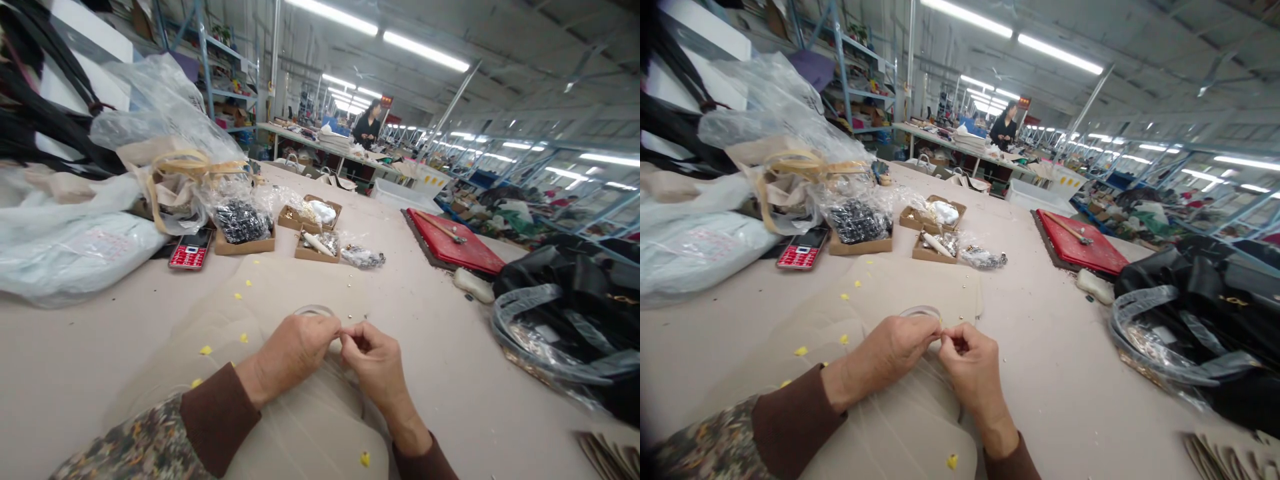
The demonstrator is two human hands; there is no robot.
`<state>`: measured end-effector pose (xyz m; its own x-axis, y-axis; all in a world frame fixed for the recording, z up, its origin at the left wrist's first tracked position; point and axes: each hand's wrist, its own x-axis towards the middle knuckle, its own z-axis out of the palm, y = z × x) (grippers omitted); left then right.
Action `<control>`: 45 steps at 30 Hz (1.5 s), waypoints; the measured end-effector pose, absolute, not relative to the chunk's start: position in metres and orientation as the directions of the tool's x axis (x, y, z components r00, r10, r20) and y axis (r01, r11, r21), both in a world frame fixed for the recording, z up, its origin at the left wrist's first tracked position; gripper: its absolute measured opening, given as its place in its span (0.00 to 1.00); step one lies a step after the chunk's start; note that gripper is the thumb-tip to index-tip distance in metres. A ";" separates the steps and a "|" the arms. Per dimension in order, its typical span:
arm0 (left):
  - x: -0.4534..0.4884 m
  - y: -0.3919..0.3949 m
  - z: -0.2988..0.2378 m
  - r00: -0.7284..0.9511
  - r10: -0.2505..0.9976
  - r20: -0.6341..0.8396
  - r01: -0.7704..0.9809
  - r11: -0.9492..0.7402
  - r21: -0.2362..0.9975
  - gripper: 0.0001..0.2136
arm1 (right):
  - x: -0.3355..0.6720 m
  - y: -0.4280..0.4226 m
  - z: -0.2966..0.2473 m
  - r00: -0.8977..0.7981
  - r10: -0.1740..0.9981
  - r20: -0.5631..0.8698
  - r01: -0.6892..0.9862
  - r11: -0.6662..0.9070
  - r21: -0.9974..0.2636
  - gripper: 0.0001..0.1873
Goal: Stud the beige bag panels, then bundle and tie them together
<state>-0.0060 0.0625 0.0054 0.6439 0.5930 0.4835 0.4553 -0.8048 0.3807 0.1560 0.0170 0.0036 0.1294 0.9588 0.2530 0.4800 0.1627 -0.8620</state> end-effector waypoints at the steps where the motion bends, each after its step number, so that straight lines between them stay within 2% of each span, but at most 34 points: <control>1: -0.005 0.062 0.005 0.630 0.576 0.520 0.448 -0.817 0.362 0.10 | 0.156 0.019 0.004 0.162 0.975 0.153 0.383 0.081 -0.920 0.08; 3: -0.005 0.059 0.005 0.608 0.547 0.575 0.431 -0.836 0.340 0.10 | 0.159 0.025 0.003 0.228 0.973 0.011 0.216 -0.039 -0.976 0.10; 6: -0.006 0.057 0.005 0.605 0.574 0.552 0.470 -0.817 0.334 0.08 | 0.175 0.036 -0.002 0.360 0.930 -0.079 0.103 -0.124 -0.987 0.13; 8: -0.007 0.059 0.004 0.626 0.639 0.447 0.560 -0.767 0.313 0.07 | 0.188 0.041 -0.005 0.385 0.914 -0.127 0.094 -0.176 -0.980 0.15; 11: -0.007 0.063 0.005 0.649 0.723 0.235 0.690 -0.690 0.218 0.06 | 0.201 0.044 -0.007 0.355 0.918 -0.175 0.123 -0.231 -0.965 0.19; 15: -0.007 0.066 0.008 0.681 0.726 0.095 0.712 -0.687 0.149 0.06 | 0.203 0.044 -0.010 0.297 0.933 -0.204 0.150 -0.257 -0.955 0.20; 17: -0.007 0.065 0.008 0.689 0.719 0.093 0.703 -0.694 0.154 0.07 | 0.203 0.044 -0.011 0.265 0.940 -0.213 0.175 -0.265 -0.948 0.19; 21: -0.008 0.065 0.006 0.689 0.714 0.124 0.696 -0.700 0.160 0.08 | 0.204 0.046 -0.011 0.332 0.932 -0.146 0.233 -0.231 -0.945 0.19; 24: -0.009 0.067 0.005 0.690 0.710 0.140 0.689 -0.704 0.176 0.09 | 0.204 0.053 -0.010 0.315 0.938 -0.142 0.289 -0.238 -0.927 0.18; 31: -0.009 0.068 0.006 0.684 0.722 0.105 0.694 -0.688 0.210 0.08 | 0.197 0.067 -0.014 0.247 0.954 -0.170 0.426 -0.265 -0.865 0.11; 36: -0.009 0.069 0.002 0.685 0.719 0.120 0.691 -0.693 0.206 0.08 | 0.190 0.069 -0.013 0.269 0.956 -0.118 0.525 -0.248 -0.814 0.07; 40: -0.010 0.070 0.002 0.690 0.714 0.122 0.685 -0.698 0.210 0.09 | 0.185 0.070 -0.013 0.300 0.949 -0.098 0.544 -0.254 -0.800 0.03; 43: -0.010 0.069 0.006 0.687 0.719 0.106 0.689 -0.691 0.219 0.10 | 0.190 0.068 -0.016 0.341 0.936 -0.088 0.508 -0.262 -0.821 0.12; 45: -0.010 0.068 0.007 0.680 0.726 0.098 0.697 -0.682 0.221 0.11 | 0.196 0.063 -0.019 0.345 0.934 -0.099 0.466 -0.261 -0.846 0.13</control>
